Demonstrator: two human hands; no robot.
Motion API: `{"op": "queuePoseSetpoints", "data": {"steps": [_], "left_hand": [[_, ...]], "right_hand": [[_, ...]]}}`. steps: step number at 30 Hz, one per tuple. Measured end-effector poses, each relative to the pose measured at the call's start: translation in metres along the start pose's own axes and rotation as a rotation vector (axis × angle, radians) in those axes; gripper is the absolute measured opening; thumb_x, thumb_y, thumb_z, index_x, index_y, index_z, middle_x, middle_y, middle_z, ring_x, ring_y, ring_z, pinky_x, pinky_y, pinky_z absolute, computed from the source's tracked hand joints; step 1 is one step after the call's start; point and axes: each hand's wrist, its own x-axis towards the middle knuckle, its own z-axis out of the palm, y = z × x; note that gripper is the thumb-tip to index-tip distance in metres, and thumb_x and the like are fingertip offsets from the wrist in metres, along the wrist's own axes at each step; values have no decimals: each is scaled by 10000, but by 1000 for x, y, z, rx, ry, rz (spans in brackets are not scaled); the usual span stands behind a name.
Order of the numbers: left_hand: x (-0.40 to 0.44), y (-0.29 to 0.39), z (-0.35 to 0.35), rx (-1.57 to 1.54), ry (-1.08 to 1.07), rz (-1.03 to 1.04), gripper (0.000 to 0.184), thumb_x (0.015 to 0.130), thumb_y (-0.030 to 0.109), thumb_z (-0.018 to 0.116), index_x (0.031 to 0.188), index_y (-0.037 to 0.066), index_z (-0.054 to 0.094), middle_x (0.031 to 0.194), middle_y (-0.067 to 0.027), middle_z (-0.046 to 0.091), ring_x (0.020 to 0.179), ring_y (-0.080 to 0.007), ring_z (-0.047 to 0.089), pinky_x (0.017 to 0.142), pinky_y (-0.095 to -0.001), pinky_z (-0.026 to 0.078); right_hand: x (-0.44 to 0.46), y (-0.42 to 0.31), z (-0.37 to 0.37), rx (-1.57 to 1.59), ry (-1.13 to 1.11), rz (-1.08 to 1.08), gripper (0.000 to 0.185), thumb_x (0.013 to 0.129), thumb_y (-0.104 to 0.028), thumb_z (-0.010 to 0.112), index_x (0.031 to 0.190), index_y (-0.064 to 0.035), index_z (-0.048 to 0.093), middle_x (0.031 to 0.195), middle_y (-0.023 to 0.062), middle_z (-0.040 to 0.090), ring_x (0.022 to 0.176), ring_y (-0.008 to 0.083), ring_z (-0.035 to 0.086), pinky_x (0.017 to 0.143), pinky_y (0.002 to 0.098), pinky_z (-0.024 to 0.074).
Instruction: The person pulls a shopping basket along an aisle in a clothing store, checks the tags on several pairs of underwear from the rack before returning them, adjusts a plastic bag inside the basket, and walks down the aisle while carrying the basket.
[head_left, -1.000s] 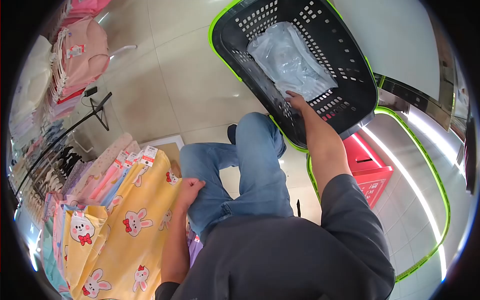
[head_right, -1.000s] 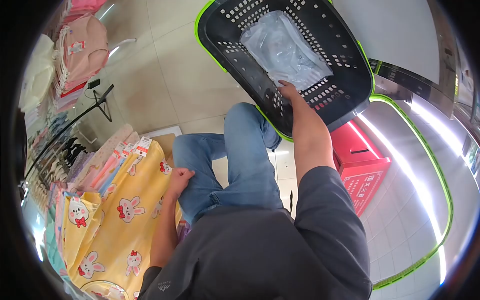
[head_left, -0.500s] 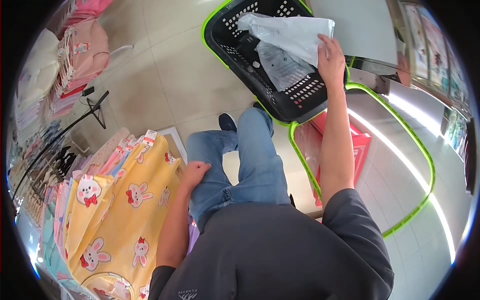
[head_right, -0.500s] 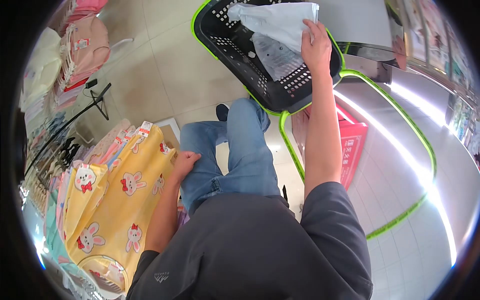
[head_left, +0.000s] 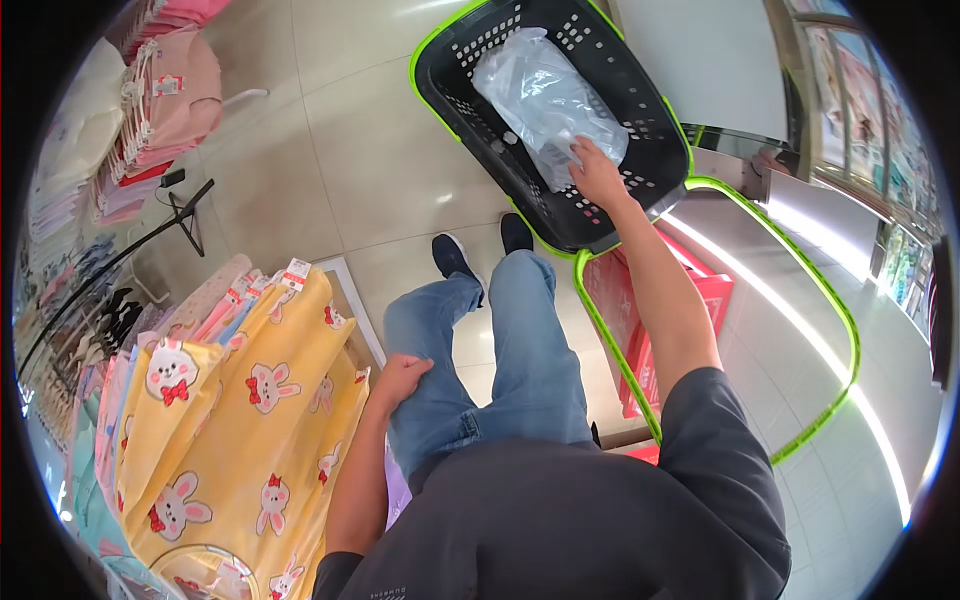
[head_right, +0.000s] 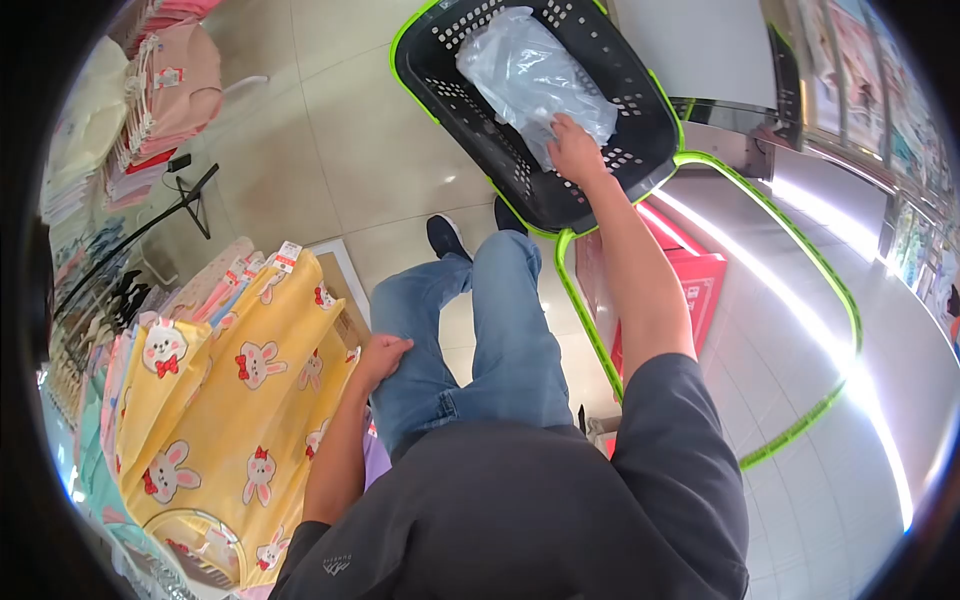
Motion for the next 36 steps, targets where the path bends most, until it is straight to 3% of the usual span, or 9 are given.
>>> {"op": "queuePoseSetpoints", "data": {"steps": [2, 5, 6, 9, 11, 15, 18, 24, 36], "left_hand": [[10, -2, -9, -56, 5, -6, 434, 882, 268, 662, 525, 99, 483, 479, 65, 366, 431, -52, 298, 423, -272, 205], [25, -2, -21, -37, 57, 40, 446, 892, 253, 654, 521, 113, 449, 479, 76, 357, 430, -39, 291, 419, -266, 195], [32, -2, -28, -61, 66, 36, 446, 893, 248, 653, 522, 115, 446, 480, 78, 356, 431, -38, 293, 419, -265, 195], [47, 2, -42, -123, 89, 34, 446, 896, 235, 652, 522, 118, 440, 482, 84, 354, 434, -33, 295, 418, -262, 199], [56, 11, -49, -147, 111, 64, 447, 898, 228, 651, 521, 120, 437, 483, 84, 354, 434, -32, 295, 418, -260, 202], [75, 14, -59, -151, 139, 109, 448, 909, 191, 643, 526, 132, 418, 482, 85, 352, 405, -28, 286, 396, -247, 185], [85, 15, -65, -157, 160, 104, 459, 900, 206, 651, 514, 107, 424, 484, 81, 359, 434, -31, 301, 418, -251, 208], [103, 15, -77, -233, 196, 141, 465, 905, 153, 644, 514, 118, 395, 480, 82, 348, 415, -25, 283, 401, -245, 194], [129, 22, -87, -274, 238, 185, 489, 915, 141, 638, 500, 126, 379, 476, 87, 352, 423, -20, 275, 406, -244, 194]], "right_hand": [[12, 28, 43, -121, -166, 16, 404, 842, -197, 595, 1185, 17, 584, 1388, 163, 479, 1170, 364, 552, 975, 459, 471], [28, 25, 76, -345, -524, 287, 414, 821, -203, 612, 1182, -1, 590, 1415, 146, 453, 1176, 362, 555, 954, 501, 477], [30, 29, 98, -433, -511, 358, 413, 815, -198, 619, 1174, 4, 593, 1314, 137, 554, 1119, 367, 594, 868, 531, 513], [53, 70, 161, -339, -857, 457, 460, 798, -238, 635, 1201, -21, 588, 983, 160, 670, 941, 367, 656, 799, 514, 530], [75, 62, 176, -129, -1025, 611, 507, 796, -201, 620, 1279, -61, 553, 889, 169, 679, 893, 369, 672, 778, 503, 534], [113, 37, 176, 268, -813, 606, 597, 800, -131, 577, 1390, -148, 481, 970, 236, 675, 971, 375, 663, 824, 483, 525], [133, 94, 263, -19, -542, 142, 633, 810, -103, 561, 1425, -168, 425, 1070, 260, 639, 1056, 388, 628, 893, 469, 499], [161, 80, 260, -253, -547, 201, 626, 858, -92, 517, 1455, -174, 348, 1214, 232, 569, 1087, 397, 603, 934, 468, 483], [188, 90, 273, -234, -397, 64, 590, 819, -87, 572, 1381, -194, 425, 1190, 214, 575, 1039, 387, 620, 866, 457, 521]]}}
